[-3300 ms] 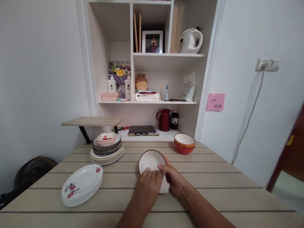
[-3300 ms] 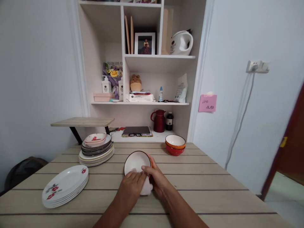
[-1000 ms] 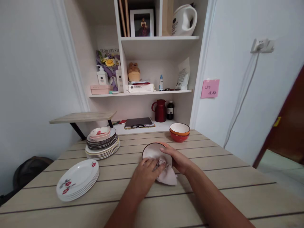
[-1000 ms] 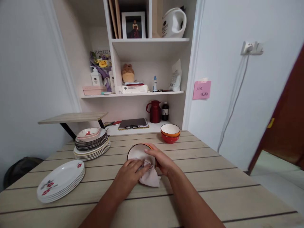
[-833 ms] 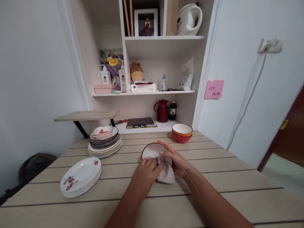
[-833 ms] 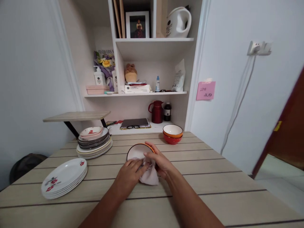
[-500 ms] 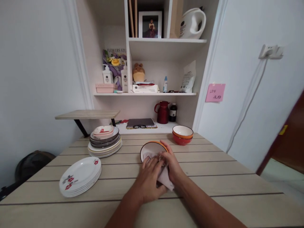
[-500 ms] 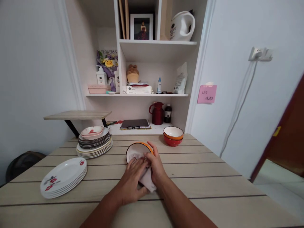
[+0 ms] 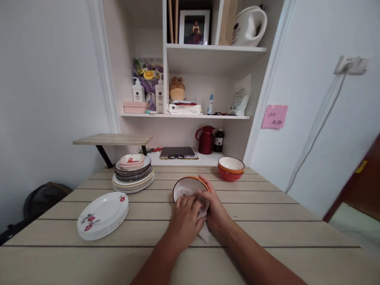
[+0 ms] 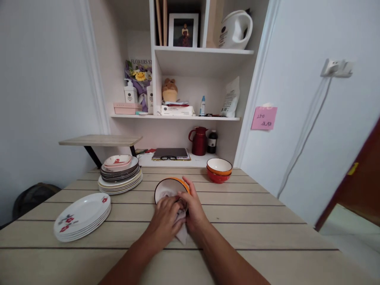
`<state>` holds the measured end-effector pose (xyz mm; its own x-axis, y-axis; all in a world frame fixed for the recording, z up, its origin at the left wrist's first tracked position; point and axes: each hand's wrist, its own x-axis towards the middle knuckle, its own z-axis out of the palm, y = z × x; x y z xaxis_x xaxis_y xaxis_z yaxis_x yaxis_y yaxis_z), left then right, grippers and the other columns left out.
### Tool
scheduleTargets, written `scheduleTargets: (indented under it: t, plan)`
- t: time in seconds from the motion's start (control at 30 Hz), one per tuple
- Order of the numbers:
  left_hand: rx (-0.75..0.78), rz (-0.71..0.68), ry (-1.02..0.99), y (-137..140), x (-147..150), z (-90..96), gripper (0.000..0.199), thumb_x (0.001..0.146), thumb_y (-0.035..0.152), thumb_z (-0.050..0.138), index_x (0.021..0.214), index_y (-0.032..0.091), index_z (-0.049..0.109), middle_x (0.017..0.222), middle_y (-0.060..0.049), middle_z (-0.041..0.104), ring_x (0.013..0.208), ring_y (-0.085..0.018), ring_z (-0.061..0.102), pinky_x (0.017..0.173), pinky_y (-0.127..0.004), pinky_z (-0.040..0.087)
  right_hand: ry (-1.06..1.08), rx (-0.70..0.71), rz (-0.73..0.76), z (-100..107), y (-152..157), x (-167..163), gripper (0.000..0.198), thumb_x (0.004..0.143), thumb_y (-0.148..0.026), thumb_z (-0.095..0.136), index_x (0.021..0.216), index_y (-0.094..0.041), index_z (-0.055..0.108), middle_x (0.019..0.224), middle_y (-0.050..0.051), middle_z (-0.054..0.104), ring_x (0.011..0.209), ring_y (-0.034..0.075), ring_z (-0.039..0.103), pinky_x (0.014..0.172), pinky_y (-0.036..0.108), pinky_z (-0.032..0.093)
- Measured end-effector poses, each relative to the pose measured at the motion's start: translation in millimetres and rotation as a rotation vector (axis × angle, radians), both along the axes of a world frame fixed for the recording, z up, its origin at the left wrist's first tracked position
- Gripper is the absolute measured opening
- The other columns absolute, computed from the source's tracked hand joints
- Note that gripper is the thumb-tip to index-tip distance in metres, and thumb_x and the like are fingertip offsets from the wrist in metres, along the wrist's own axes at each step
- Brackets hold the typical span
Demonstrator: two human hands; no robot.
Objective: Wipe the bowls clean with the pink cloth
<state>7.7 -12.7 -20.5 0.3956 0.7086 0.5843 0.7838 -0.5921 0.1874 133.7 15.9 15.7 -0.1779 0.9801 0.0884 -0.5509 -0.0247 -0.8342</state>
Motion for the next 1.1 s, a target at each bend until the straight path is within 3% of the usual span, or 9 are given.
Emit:
scheduleTargets:
  t: [0.17,0.27,0.47,0.57,0.67,0.73,0.9,1.1]
  plan:
    - [0.094,-0.010,0.170,7,-4,-5.3,0.044,0.086,0.008,0.061,0.128,0.021,0.055,0.137,-0.011,0.062,0.128,-0.027,0.056,0.115,-0.053,0.039,-0.032,0.033,0.001,4,6,8,0.059,0.067,-0.030,0.078,0.125,-0.028,0.063,0.098,0.002,0.078,0.086,0.025,0.071,0.072,0.031,0.051]
    - [0.185,0.001,0.217,10,-3,-7.0,0.032,0.093,0.011,0.056,0.122,0.022,0.058,0.132,-0.009,0.065,0.119,-0.025,0.061,0.114,-0.052,0.040,-0.077,0.013,0.016,7,11,17,0.046,0.069,-0.029,0.075,0.114,-0.026,0.068,0.099,0.003,0.078,0.088,0.027,0.070,0.073,0.033,0.052]
    - [0.335,0.067,0.237,17,4,-14.3,0.016,0.099,0.018,0.057,0.113,0.023,0.063,0.121,-0.007,0.069,0.106,-0.024,0.065,0.108,-0.050,0.043,-0.118,-0.050,0.035,9,13,26,0.046,0.069,-0.026,0.073,0.115,-0.028,0.067,0.093,0.001,0.078,0.082,0.025,0.069,0.069,0.031,0.050]
    - [0.281,0.053,0.194,12,1,-12.2,0.023,0.096,0.019,0.061,0.118,0.022,0.061,0.125,-0.009,0.067,0.114,-0.025,0.063,0.113,-0.051,0.040,-0.081,-0.032,0.010,8,10,20,0.051,0.066,-0.025,0.073,0.116,-0.028,0.066,0.092,0.001,0.078,0.080,0.025,0.069,0.066,0.032,0.049]
    - [0.136,-0.038,0.163,2,-4,-4.9,0.045,0.087,0.043,0.074,0.122,0.019,0.059,0.136,-0.014,0.061,0.128,-0.031,0.055,0.117,-0.057,0.035,-0.054,-0.049,-0.006,6,7,12,0.056,0.063,-0.025,0.073,0.119,-0.029,0.064,0.088,0.000,0.077,0.075,0.025,0.068,0.062,0.031,0.047]
    - [0.087,-0.047,0.158,-2,-4,0.3,0.046,0.087,0.050,0.073,0.119,0.020,0.060,0.135,-0.014,0.062,0.128,-0.032,0.055,0.115,-0.059,0.037,-0.041,-0.080,0.006,5,5,9,0.057,0.063,-0.025,0.073,0.120,-0.028,0.063,0.084,0.001,0.077,0.072,0.026,0.067,0.062,0.032,0.048]
    - [0.111,-0.032,0.178,0,-1,6.7,0.013,0.097,0.026,0.061,0.109,0.022,0.064,0.130,-0.009,0.067,0.116,-0.027,0.062,0.112,-0.056,0.041,-0.025,-0.085,0.006,5,9,15,0.053,0.065,-0.024,0.072,0.117,-0.028,0.064,0.089,0.001,0.077,0.078,0.026,0.068,0.067,0.033,0.050]
    - [0.110,-0.047,0.234,10,-8,0.6,0.025,0.097,0.010,0.051,0.111,0.023,0.068,0.130,-0.005,0.068,0.122,-0.025,0.061,0.112,-0.046,0.044,-0.158,-0.037,0.058,6,18,34,0.051,0.064,-0.023,0.070,0.115,-0.026,0.068,0.088,0.002,0.076,0.074,0.025,0.066,0.063,0.032,0.046]
